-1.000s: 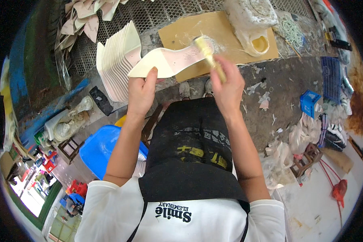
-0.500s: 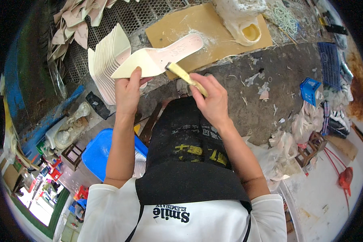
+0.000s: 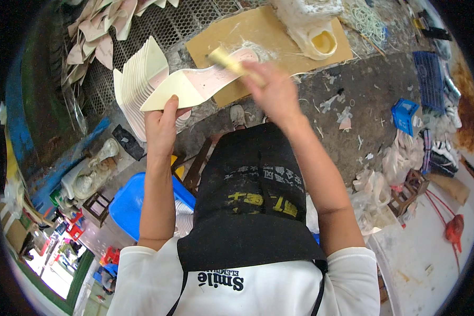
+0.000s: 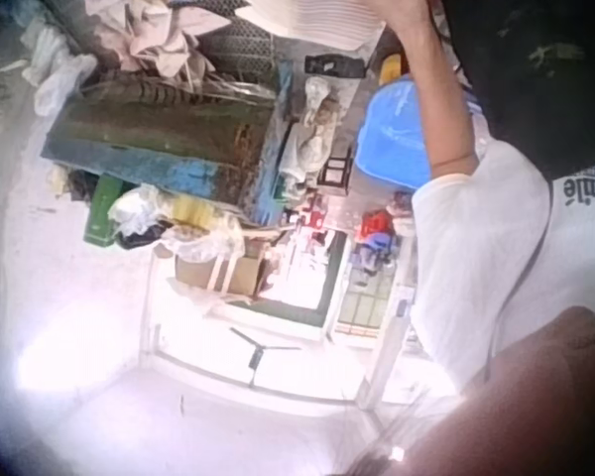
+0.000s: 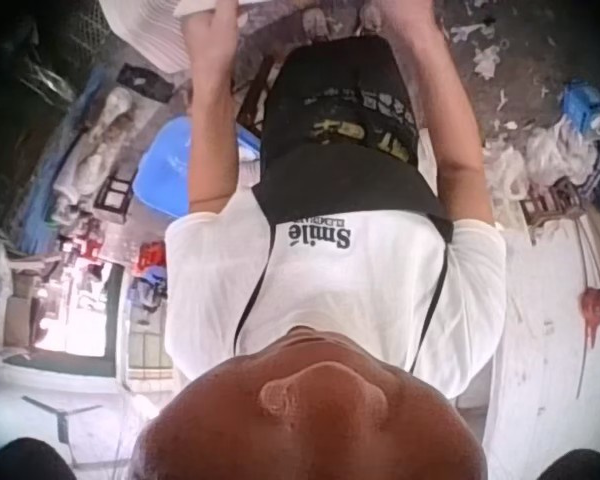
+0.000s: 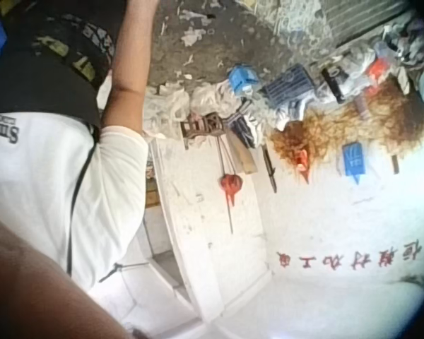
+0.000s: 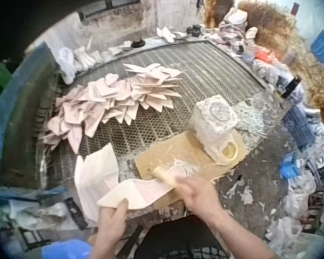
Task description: The person applies adhesive onto shoe insoles one by one using a small brush, stacks the insoles, and arranges stacks of insoles in a blue bin by hand.
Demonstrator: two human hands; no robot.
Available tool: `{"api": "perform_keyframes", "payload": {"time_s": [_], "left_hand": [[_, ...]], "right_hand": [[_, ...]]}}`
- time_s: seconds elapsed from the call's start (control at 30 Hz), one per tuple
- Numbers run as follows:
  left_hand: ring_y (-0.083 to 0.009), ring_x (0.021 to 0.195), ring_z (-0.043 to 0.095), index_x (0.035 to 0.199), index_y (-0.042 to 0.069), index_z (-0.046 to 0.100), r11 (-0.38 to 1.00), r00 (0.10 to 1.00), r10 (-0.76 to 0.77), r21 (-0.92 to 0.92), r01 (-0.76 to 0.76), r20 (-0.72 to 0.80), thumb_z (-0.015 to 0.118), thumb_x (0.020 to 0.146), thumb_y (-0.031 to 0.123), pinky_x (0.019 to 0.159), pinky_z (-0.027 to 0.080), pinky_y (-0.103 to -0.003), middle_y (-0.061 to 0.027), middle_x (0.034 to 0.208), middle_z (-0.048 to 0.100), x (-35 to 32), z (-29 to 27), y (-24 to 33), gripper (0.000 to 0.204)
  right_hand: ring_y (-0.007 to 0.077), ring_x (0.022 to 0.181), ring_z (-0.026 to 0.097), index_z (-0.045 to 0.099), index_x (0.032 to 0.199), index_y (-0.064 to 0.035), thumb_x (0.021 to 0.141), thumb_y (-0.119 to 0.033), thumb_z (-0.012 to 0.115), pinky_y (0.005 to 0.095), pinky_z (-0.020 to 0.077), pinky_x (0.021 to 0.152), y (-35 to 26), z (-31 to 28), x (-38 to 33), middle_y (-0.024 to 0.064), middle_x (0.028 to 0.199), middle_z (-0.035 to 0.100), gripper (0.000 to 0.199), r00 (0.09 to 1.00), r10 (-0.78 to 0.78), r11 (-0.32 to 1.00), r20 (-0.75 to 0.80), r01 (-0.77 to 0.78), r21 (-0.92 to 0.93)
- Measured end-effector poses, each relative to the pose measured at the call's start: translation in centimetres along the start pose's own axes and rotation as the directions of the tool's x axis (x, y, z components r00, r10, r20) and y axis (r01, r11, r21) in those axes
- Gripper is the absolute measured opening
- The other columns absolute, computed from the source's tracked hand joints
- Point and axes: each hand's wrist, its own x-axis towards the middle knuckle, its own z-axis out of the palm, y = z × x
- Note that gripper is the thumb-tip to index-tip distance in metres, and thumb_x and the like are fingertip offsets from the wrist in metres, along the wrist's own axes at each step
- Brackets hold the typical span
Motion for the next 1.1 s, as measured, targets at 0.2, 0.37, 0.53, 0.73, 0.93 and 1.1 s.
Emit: {"api": "perform_keyframes", "payload": {"time_s": [0.2,0.37,0.53,0.73,0.93,1.1], "left_hand": [[-0.0144,0.082,0.065,0.114,-0.007,0.065,0.996,0.999,0.031,0.088,-0.03,-0.008,0.053,0.098,0.011,0.071,0.053,-0.03,-0.0086,0.096,0.07,0.0,0.0,-0.1,0.027],[-0.0159,0.086,0.066,0.123,-0.007,0.06,0.995,1.0,0.023,0.095,-0.025,0.02,0.051,0.098,0.009,0.072,0.055,-0.03,-0.0106,0.105,0.068,0.2,0.5,0.3,0.031],[-0.0221,0.103,0.067,0.146,0.0,0.04,0.999,1.0,-0.017,-0.032,0.018,0.023,0.05,0.098,0.01,0.082,0.06,-0.035,-0.0156,0.125,0.061,0.6,1.3,1.0,0.05],[-0.0165,0.096,0.066,0.151,0.01,0.039,0.995,0.989,-0.091,-0.018,0.093,0.116,0.058,0.093,0.0,0.076,0.058,-0.028,-0.0097,0.123,0.062,0.1,-0.3,5.0,0.062],[-0.0121,0.101,0.062,0.125,0.007,0.066,0.967,0.882,-0.25,0.142,0.21,0.399,0.077,0.08,-0.003,0.085,0.053,-0.026,-0.0036,0.122,0.061,2.2,-2.2,5.5,0.047],[-0.0141,0.093,0.065,0.115,-0.002,0.068,0.982,0.974,-0.114,0.167,0.082,0.193,0.071,0.094,0.018,0.085,0.055,-0.027,-0.006,0.113,0.067,3.5,-2.4,4.3,0.03]], "right_hand": [[0.0336,0.095,0.068,0.071,0.115,-0.0105,0.088,-0.018,0.071,0.0408,0.053,0.084,-0.7,-0.8,0.0,0.0163,0.105,0.07,0.028,0.997,0.079,0.996,-0.013,-0.079,-0.041],[0.0306,0.094,0.069,0.071,0.114,-0.0062,0.088,-0.014,0.072,0.0379,0.0534,0.083,1.5,-0.5,-2.9,0.0152,0.103,0.07,0.028,0.966,0.227,0.974,-0.12,-0.222,0.054],[0.0318,0.086,0.067,0.069,0.116,-0.0065,0.085,-0.01,0.074,0.0369,0.0533,0.076,-3.5,-1.4,-6.7,0.014,0.095,0.067,0.031,0.982,0.144,0.984,0.119,-0.155,0.091],[0.0318,0.085,0.067,0.07,0.112,-0.0097,0.087,-0.013,0.072,0.0391,0.053,0.075,4.6,-9.6,-4.4,0.0134,0.092,0.068,0.025,0.864,0.298,0.938,-0.406,-0.345,-0.046],[0.0319,0.082,0.066,0.071,0.112,-0.0164,0.088,-0.02,0.071,0.0413,0.0522,0.072,6.8,-14.0,-1.9,0.0091,0.091,0.066,0.024,0.928,0.186,0.853,-0.322,-0.315,-0.417],[0.0326,0.084,0.067,0.071,0.114,-0.0144,0.088,-0.02,0.071,0.0396,0.0529,0.072,8.4,-15.3,-1.4,0.0114,0.093,0.069,0.026,0.964,0.207,0.947,-0.17,-0.24,-0.211]]}}
